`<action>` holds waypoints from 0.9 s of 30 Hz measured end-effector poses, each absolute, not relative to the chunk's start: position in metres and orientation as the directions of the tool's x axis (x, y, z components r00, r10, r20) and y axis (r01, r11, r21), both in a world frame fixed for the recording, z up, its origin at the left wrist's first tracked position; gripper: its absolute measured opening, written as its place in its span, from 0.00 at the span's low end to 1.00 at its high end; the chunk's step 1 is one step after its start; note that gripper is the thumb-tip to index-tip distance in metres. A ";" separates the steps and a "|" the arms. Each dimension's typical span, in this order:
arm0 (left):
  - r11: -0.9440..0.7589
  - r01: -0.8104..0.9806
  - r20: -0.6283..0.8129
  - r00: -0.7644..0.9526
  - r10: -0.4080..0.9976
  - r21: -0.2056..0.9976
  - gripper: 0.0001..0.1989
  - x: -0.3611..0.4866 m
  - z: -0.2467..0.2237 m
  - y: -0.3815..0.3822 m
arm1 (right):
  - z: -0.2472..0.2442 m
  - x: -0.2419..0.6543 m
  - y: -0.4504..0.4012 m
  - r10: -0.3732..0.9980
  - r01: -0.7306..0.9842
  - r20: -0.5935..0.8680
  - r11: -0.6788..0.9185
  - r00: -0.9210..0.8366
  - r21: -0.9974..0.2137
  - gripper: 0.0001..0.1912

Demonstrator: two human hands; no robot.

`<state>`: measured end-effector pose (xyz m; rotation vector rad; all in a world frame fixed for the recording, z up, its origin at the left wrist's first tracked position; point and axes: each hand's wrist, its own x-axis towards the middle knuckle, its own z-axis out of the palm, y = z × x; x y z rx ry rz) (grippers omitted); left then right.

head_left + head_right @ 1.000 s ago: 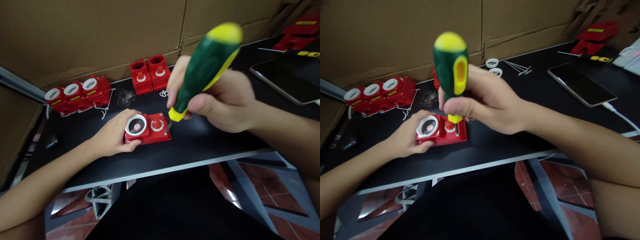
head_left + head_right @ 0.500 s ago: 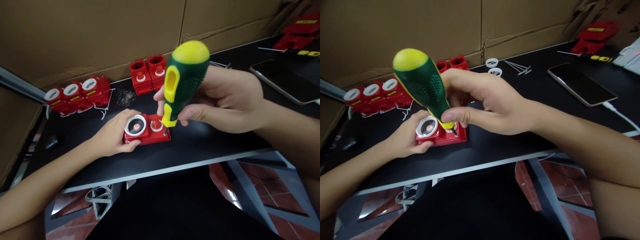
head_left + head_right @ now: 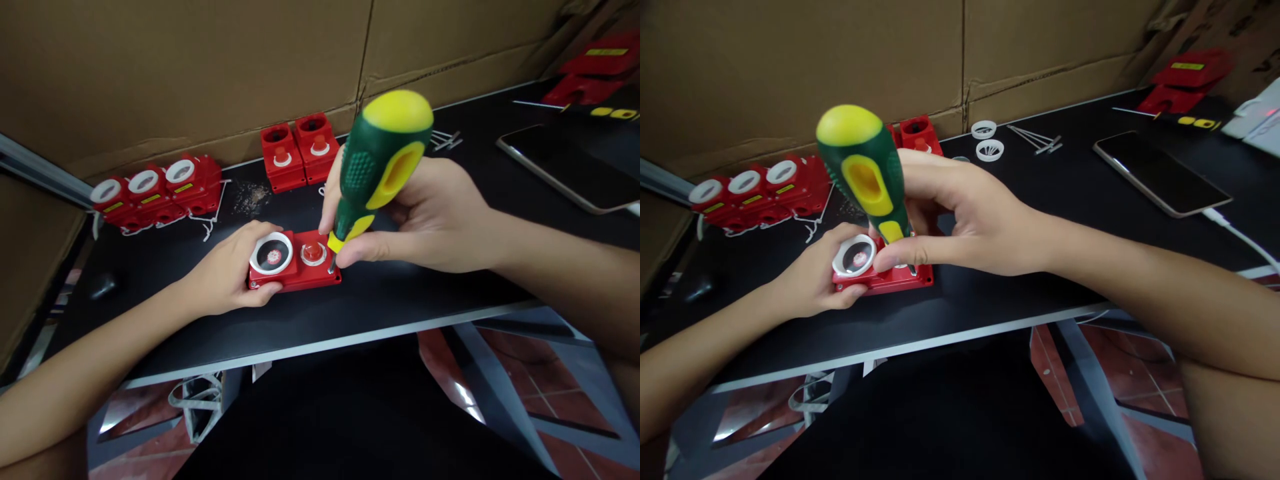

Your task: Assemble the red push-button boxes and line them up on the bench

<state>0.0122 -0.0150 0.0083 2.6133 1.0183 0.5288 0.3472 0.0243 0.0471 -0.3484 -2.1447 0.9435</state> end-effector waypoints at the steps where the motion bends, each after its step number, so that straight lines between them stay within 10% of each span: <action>1: -0.714 0.586 0.236 0.685 0.689 0.383 0.35 0.012 0.008 -0.015 | 0.046 0.347 0.024 0.513 -0.050 0.528 0.683 -0.677 -0.728 0.26; 27: -0.780 0.519 0.305 0.724 0.618 0.349 0.32 0.008 0.003 -0.014 | 0.042 0.346 0.024 0.502 -0.090 0.535 0.666 -0.680 -0.740 0.19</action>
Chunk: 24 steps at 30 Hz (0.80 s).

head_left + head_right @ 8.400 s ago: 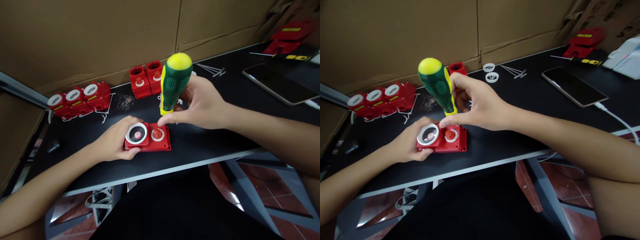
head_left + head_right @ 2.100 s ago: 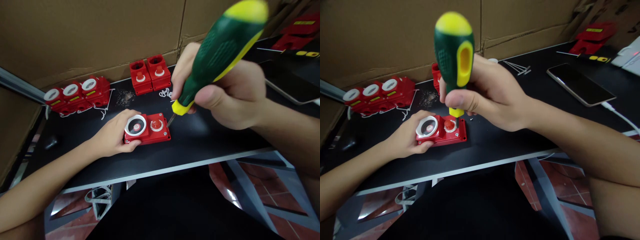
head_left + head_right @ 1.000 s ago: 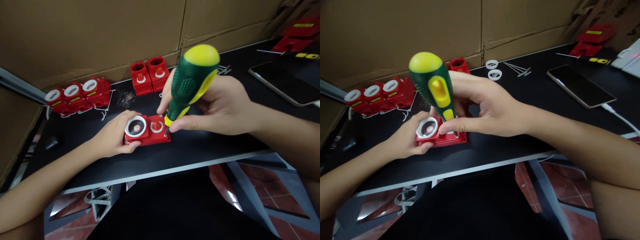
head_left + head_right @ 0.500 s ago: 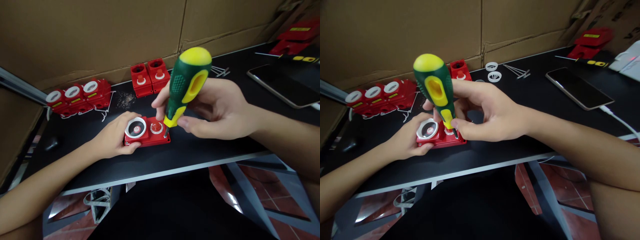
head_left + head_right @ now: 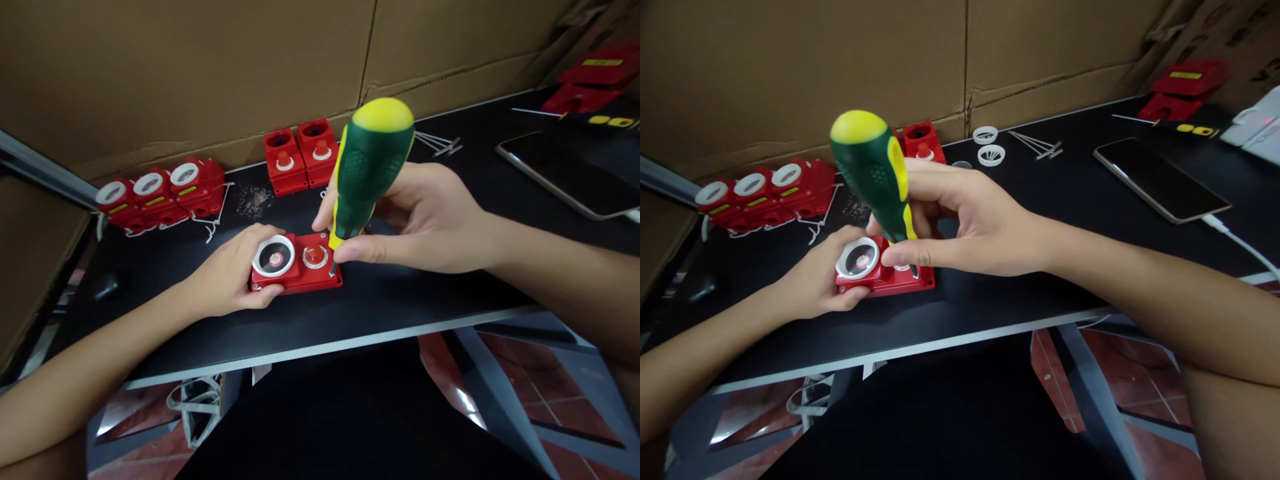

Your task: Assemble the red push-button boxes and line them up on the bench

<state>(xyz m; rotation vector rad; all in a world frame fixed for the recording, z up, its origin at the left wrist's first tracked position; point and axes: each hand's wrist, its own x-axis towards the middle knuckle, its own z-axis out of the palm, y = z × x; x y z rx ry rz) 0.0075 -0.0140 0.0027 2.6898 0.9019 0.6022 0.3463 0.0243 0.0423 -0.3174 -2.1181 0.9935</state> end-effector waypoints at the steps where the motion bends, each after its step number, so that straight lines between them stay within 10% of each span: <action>1: -0.783 0.516 0.307 0.726 0.615 0.348 0.32 0.008 0.003 -0.014 | 0.041 0.346 0.026 0.485 -0.097 0.549 0.683 -0.680 -0.724 0.19; 24: -0.835 0.474 0.328 0.770 0.547 0.279 0.48 0.000 -0.005 -0.007 | 0.054 0.349 0.025 0.598 -0.093 0.466 0.547 -0.652 -0.832 0.19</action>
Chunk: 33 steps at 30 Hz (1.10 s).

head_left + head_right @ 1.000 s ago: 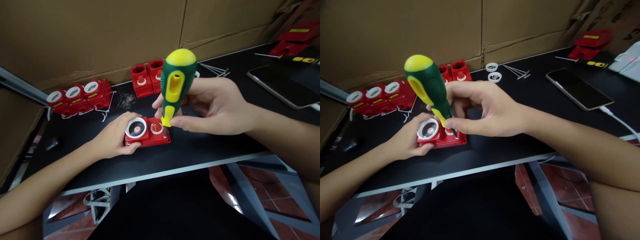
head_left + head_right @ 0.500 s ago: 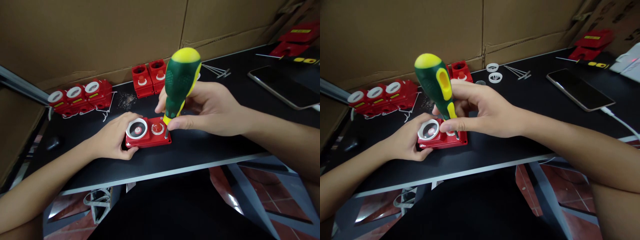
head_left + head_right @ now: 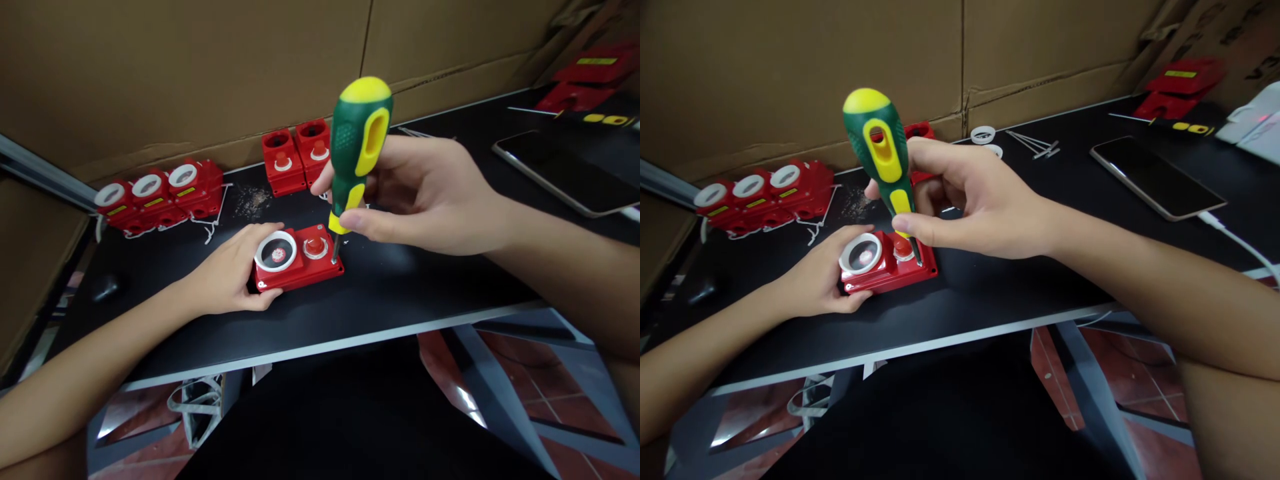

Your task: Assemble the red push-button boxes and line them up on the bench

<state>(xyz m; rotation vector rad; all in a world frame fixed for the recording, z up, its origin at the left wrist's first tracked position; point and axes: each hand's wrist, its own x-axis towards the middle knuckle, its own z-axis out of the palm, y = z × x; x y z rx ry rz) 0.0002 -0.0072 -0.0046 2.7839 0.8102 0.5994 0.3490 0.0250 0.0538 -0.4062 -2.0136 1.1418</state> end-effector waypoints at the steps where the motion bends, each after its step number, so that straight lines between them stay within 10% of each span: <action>1: -0.834 0.472 0.327 0.770 0.548 0.285 0.48 0.000 -0.005 -0.007 | 0.053 0.349 0.026 0.589 -0.104 0.478 0.555 -0.652 -0.825 0.18; 33: -0.822 0.474 0.301 0.771 0.561 0.317 0.44 0.001 -0.004 -0.005 | 0.046 0.349 0.031 0.501 -0.052 0.593 0.735 -0.630 -0.676 0.16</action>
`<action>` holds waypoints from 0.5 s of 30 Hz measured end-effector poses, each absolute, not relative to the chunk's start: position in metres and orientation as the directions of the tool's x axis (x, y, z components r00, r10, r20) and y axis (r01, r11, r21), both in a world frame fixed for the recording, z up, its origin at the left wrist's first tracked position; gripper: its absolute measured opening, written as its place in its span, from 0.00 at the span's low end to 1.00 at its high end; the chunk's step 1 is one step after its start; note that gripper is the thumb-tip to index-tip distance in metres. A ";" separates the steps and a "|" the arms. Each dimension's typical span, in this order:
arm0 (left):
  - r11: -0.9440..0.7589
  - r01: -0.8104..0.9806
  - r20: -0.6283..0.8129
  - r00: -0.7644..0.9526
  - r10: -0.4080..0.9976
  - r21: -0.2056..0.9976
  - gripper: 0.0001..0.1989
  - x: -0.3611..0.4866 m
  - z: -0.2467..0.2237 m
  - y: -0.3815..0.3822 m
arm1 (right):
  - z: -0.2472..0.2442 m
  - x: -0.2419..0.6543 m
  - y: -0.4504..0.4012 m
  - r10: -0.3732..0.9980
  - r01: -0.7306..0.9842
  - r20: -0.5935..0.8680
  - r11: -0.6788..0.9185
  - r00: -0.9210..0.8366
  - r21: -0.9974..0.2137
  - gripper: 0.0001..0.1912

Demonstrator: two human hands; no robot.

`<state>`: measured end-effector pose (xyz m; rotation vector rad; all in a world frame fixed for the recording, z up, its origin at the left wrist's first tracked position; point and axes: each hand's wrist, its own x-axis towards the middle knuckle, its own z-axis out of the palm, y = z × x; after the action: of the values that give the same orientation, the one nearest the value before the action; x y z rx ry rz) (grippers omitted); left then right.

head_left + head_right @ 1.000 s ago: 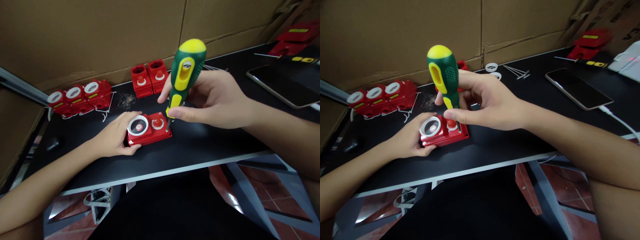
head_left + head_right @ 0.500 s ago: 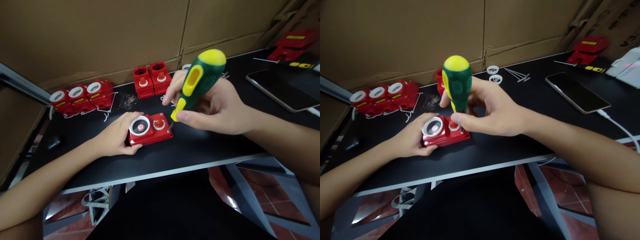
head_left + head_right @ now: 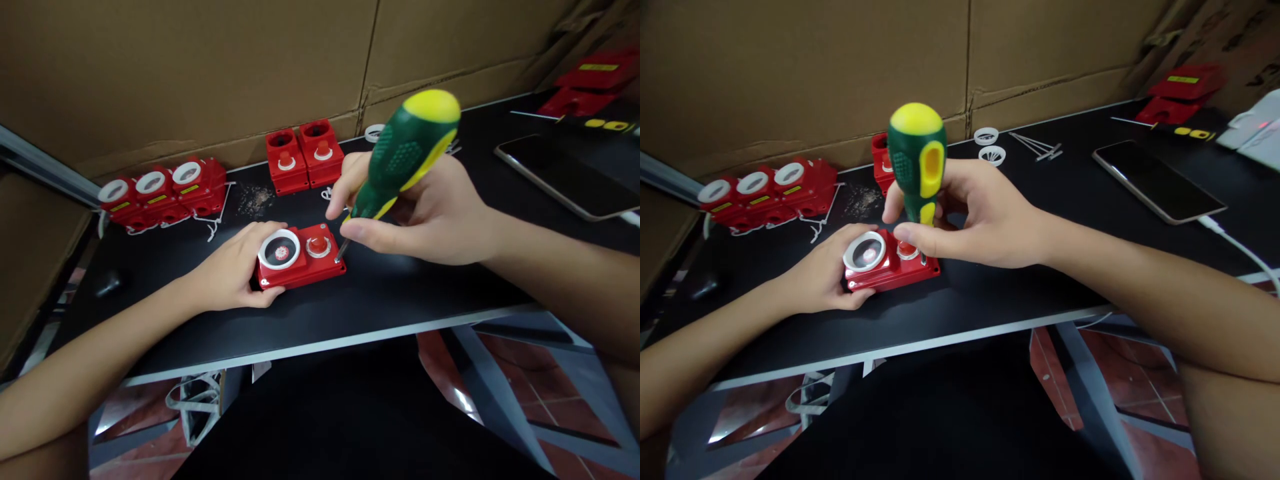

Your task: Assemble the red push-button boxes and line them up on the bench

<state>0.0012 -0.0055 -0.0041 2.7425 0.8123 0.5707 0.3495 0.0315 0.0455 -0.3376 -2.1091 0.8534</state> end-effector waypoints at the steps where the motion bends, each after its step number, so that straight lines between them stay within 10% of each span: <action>1: -0.824 0.473 0.301 0.774 0.557 0.311 0.44 0.001 -0.004 -0.005 | 0.045 0.348 0.032 0.487 -0.076 0.604 0.736 -0.630 -0.673 0.16; 15: -0.829 0.478 0.298 0.778 0.553 0.290 0.42 0.001 -0.004 -0.006 | 0.050 0.356 0.033 0.418 -0.108 0.570 0.733 -0.707 -0.672 0.13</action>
<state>0.0014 -0.0056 -0.0038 2.7724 0.8127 0.5559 0.3558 0.0334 0.0498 -0.2330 -2.1877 0.9075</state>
